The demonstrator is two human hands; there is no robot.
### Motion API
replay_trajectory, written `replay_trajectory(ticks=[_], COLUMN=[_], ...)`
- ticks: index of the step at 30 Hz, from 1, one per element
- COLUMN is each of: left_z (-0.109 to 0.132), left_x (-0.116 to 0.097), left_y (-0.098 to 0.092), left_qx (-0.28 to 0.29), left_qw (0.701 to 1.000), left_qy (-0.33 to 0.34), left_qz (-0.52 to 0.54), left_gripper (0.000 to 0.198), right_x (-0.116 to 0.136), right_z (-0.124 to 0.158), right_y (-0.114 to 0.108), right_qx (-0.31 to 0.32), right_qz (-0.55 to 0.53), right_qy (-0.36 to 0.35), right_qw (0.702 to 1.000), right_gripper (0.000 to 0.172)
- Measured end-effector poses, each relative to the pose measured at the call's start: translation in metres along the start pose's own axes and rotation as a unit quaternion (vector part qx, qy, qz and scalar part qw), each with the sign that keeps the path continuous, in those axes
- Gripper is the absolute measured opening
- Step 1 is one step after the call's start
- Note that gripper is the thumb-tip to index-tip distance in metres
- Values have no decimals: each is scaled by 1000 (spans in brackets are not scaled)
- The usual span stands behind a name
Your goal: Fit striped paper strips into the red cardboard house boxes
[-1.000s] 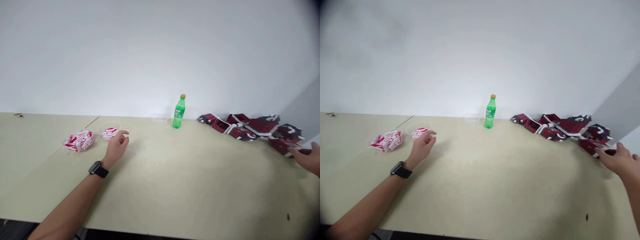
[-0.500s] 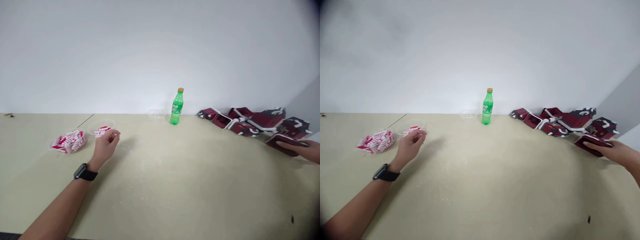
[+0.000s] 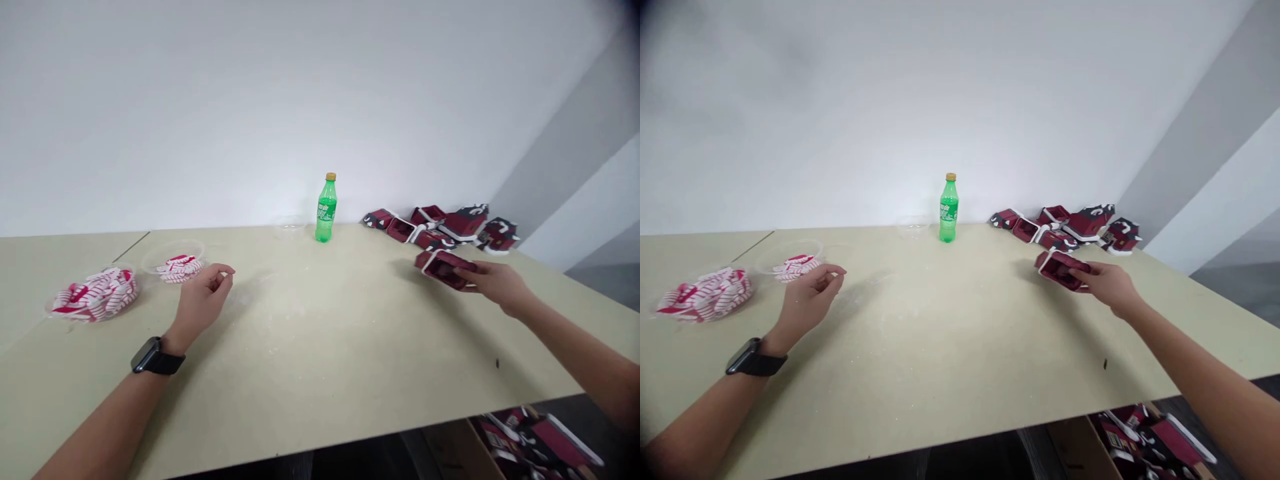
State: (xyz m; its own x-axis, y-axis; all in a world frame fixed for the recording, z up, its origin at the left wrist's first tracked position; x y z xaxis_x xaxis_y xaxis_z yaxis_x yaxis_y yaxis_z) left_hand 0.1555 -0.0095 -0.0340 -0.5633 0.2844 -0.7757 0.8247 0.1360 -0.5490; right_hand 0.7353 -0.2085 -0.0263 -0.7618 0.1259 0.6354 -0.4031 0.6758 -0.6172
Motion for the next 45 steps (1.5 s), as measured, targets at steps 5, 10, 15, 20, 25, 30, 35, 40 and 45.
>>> replay_trajectory(ticks=[5,10,15,20,25,30,35,40,45], left_z=[12,37,52,32,27,28,-17,-59,-82], left_x=[-7,-22,-34,-19,-21,-32,14,83,102], left_y=[15,37,49,32,19,8,-115,-199,-184], left_qx=[86,263,351,237,243,264,-192,-168,-57], left_qw=[994,947,859,886,902,920,977,900,900], left_qy=[9,-18,-74,-99,-52,-1,-53,-202,-202], left_qz=[66,184,365,387,353,289,-77,-349,-382], left_gripper=[27,42,54,57,56,60,35,16,23], right_x=[90,185,240,272,281,285,271,263,265], right_z=[53,107,126,123,114,125,129,123,123], right_y=[42,114,178,203,217,231,235,236,234], right_qx=[16,5,48,125,279,325,257,219,218], right_qz=[25,-25,-50,-113,-368,-472,-498,-493,-496], right_qy=[-147,-416,-491,-473,-189,-68,-11,26,17], right_qw=[989,909,868,865,867,817,828,842,841], right_gripper=[31,49,66,81,115,62,57,63,60])
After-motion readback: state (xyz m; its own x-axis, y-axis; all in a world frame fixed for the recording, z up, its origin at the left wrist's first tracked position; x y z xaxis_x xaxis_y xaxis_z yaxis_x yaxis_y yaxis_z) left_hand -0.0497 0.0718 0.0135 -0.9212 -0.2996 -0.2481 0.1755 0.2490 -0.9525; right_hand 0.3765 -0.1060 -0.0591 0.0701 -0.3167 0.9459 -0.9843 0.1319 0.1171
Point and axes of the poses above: each hand's wrist, its own z-axis away from the middle knuckle, its own y-axis out of the palm, x = y × z, the point moved 5 cm from there along -z, towards the middle knuckle, and after that the axes turned 14 degrees about -y, right-handed, at the moved point
